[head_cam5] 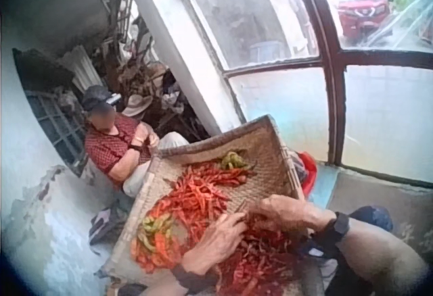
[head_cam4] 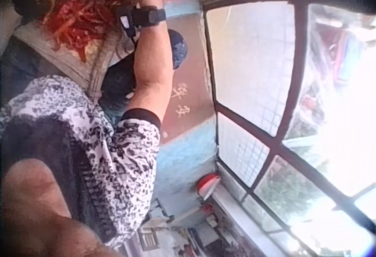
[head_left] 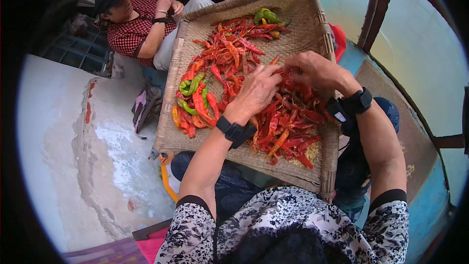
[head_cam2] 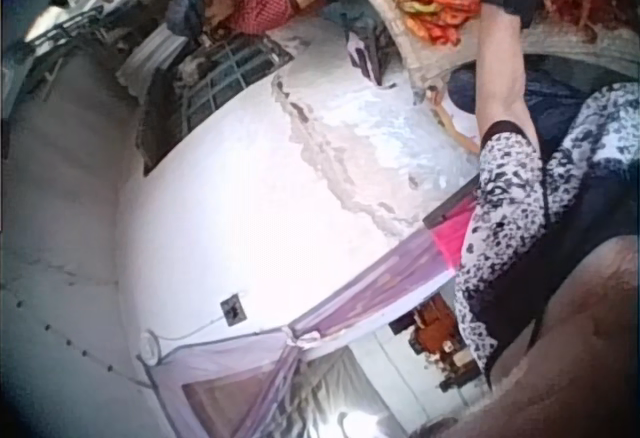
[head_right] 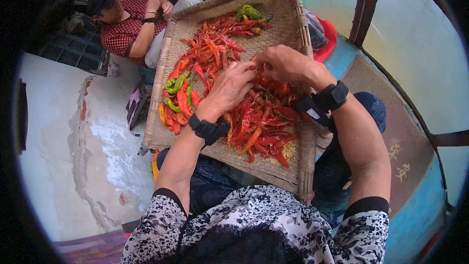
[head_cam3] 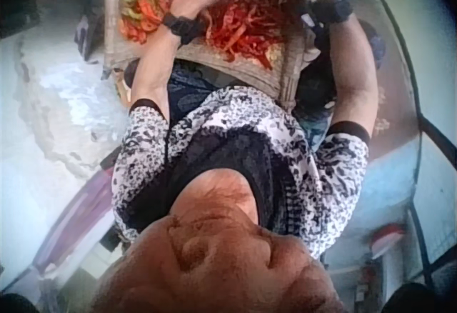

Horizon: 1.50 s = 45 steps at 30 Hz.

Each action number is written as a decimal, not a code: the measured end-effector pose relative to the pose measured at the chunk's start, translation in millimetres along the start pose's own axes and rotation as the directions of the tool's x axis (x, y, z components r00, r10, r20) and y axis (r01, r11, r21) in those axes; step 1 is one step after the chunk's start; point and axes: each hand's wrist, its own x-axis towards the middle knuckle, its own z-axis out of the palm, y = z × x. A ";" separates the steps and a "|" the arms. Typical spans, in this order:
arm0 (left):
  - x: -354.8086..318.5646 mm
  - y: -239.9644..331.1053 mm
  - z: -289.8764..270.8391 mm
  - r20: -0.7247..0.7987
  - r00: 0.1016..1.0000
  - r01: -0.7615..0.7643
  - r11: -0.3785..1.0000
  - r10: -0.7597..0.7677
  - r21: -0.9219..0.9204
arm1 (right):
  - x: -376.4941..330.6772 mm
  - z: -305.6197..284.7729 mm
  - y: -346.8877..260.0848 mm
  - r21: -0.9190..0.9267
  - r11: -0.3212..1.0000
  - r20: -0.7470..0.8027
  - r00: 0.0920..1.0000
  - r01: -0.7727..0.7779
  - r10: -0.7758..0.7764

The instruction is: Manually sorting through dried red and green chili peppers on a large woven tray.

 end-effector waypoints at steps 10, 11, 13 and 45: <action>10.8 -25.5 -62.0 -0.234 0.943 0.201 0.965 -0.237 -0.167 | -4.9 0.8 -15.2 -0.400 0.887 0.257 0.900 -0.232 0.351; 14.1 -36.3 -63.8 -0.341 0.891 0.250 0.951 -0.300 -0.182 | -4.6 1.5 -16.3 -0.404 0.890 0.269 0.902 -0.212 0.337; 15.7 -51.7 -62.5 -0.267 0.866 0.379 0.904 -0.422 -0.200 | -4.5 -1.6 -16.8 -0.375 0.899 0.240 0.913 -0.227 0.330; 22.0 -46.1 -12.3 -0.130 0.842 0.448 0.812 -0.524 -0.374 | -12.4 27.4 -12.3 -0.484 0.870 0.045 0.990 -0.097 0.135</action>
